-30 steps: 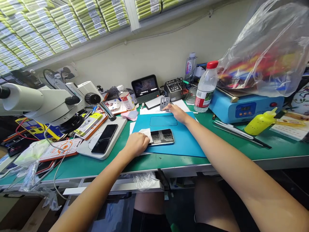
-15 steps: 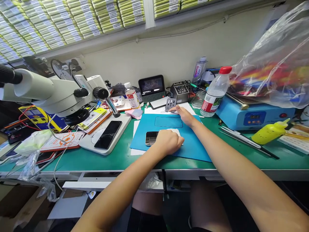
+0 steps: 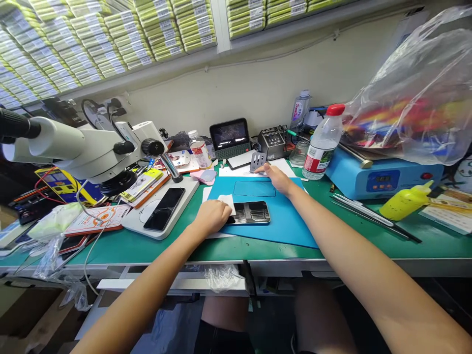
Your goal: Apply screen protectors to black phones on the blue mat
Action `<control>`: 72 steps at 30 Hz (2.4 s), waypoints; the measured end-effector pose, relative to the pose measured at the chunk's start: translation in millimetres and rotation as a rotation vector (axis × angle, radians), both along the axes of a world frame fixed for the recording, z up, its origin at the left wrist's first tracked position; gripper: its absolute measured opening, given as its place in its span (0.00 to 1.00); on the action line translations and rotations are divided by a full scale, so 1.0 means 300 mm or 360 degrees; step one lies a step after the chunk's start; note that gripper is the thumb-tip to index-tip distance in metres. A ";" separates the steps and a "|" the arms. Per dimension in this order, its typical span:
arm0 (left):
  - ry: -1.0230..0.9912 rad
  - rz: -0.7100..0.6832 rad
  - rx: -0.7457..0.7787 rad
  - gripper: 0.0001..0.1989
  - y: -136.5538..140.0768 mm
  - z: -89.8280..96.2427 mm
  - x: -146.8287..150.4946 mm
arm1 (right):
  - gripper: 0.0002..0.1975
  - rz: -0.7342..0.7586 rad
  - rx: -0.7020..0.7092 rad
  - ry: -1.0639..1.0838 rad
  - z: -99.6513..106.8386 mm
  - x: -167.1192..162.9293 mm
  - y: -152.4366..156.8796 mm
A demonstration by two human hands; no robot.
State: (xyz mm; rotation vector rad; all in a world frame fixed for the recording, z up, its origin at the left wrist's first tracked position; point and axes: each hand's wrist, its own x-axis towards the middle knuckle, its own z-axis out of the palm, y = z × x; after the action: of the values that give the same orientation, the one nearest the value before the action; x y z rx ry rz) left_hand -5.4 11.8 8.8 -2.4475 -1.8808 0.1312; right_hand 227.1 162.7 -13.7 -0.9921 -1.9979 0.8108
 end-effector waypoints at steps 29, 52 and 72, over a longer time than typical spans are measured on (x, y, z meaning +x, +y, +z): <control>0.0025 -0.0059 -0.0010 0.22 0.069 -0.002 0.076 | 0.49 -0.0001 0.0003 -0.0009 0.007 0.005 -0.006; -0.0066 -0.0129 0.0000 0.24 0.124 0.007 0.249 | 0.47 0.0006 0.0017 -0.0023 0.002 0.006 -0.002; -0.0012 -0.0229 -0.0040 0.22 -0.067 -0.001 0.146 | 0.45 0.0002 -0.0090 0.0081 -0.005 -0.001 0.013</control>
State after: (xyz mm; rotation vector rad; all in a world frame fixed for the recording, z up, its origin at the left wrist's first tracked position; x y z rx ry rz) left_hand 38.5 -8.4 8.4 -2.5924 -1.7084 0.1402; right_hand 226.9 166.6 -15.3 -0.9926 -1.9418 0.8889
